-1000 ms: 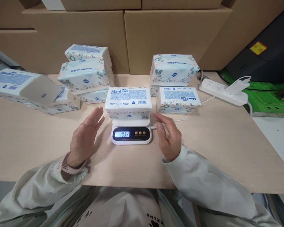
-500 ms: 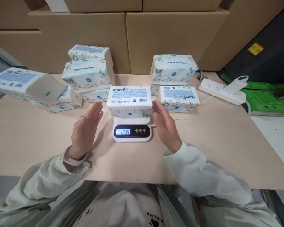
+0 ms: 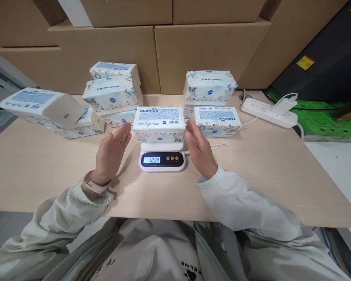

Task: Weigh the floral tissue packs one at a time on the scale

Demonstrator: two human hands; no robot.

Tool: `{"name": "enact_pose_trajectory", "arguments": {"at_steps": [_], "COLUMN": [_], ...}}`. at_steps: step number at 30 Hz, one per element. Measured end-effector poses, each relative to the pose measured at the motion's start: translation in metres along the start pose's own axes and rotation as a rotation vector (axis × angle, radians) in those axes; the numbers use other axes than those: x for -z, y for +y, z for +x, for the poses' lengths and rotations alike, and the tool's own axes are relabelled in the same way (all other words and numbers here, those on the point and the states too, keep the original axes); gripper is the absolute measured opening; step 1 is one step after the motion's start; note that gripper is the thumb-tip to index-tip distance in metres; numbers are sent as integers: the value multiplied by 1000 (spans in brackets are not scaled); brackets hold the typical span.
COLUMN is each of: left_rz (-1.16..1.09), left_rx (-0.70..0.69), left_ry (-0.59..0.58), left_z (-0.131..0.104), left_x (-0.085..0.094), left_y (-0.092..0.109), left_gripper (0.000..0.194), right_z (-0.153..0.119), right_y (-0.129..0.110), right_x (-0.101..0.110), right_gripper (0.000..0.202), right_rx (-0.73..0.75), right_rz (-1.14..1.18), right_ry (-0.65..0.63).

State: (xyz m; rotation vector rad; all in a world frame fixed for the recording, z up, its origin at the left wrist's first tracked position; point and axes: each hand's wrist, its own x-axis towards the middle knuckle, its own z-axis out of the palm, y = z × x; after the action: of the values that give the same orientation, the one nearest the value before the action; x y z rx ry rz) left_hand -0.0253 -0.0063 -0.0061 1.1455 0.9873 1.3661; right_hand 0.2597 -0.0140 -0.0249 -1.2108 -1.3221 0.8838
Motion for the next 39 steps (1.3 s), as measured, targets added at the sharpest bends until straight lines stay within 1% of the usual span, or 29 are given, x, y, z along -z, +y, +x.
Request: {"name": "enact_pose_trajectory", "arguments": {"at_steps": [2,3,5,7,8,9,10,11,13,15,17,19,21,23,25,26,27,29,30,31,33,34,35,36,37,38,39], "left_rz": [0,3,17,56,74,88,90,83,59,53,53,58,65,90,126,137,140,136,141,154,209,256,324,406,477,525,543], "left_rx": [5,10,23,-9,-43,-81,-124,-164,-213,-222,-188,-155,-128,-72,-24,-29,-64,-209,-305,-405,-592,-655,-687,-678,-638,-583,-520], "left_ry": [-1,-19,-105,-219,-274,-322,-364,-410,-519,-591,-616,-634,-664,-671,-648,-631,-609,-521,-441,-336,-87,26,112,176,221,245,252], "left_z": [2,3,5,9,11,13,15,18,23,29,38,52,69,83,89,88,85,75,70,66,62,63,65,68,71,74,77], "left_x": [0,-1,-6,-16,-22,-29,-37,-46,-68,-92,-116,-137,-154,-164,-166,-163,-157,-137,-122,-104,-61,-38,-16,6,25,42,55], "left_y": [-1,0,3,12,17,24,30,37,46,47,40,26,10,-3,-9,-8,-5,7,15,23,38,43,46,47,46,44,40], "left_gripper": [67,67,67,63,59,55,52,50,51,53,55,57,57,61,68,72,73,66,59,51,40,40,43,48,54,60,66], "right_z": [2,3,2,-1,-3,-5,-5,-5,2,13,25,34,42,47,52,54,55,53,49,45,33,26,20,15,11,11,13], "right_y": [3,1,-6,-15,-19,-21,-23,-22,-19,-13,-5,4,16,28,39,42,43,37,31,22,2,-9,-19,-29,-37,-44,-50], "right_x": [0,-2,-7,-12,-13,-13,-10,-6,8,26,43,58,69,75,80,81,82,82,81,79,70,64,57,48,38,28,16], "right_gripper": [69,67,62,62,63,65,65,65,64,63,57,52,48,48,51,53,54,54,53,51,47,46,47,47,46,42,39], "right_rx": [5,0,9,72,124,183,244,303,427,526,566,553,518,474,433,422,416,434,466,512,621,673,713,745,752,729,671], "right_rz": [-15,-32,-53,-59,-67,-83,-104,-123,-130,-130,-164,-208,-226,-235,-253,-262,-267,-273,-282,-297,-348,-379,-406,-421,-425,-410,-370], "right_ry": [21,10,-73,-182,-201,-175,-109,-10,233,451,591,661,670,659,653,658,659,673,694,722,768,772,753,715,650,550,413]}}
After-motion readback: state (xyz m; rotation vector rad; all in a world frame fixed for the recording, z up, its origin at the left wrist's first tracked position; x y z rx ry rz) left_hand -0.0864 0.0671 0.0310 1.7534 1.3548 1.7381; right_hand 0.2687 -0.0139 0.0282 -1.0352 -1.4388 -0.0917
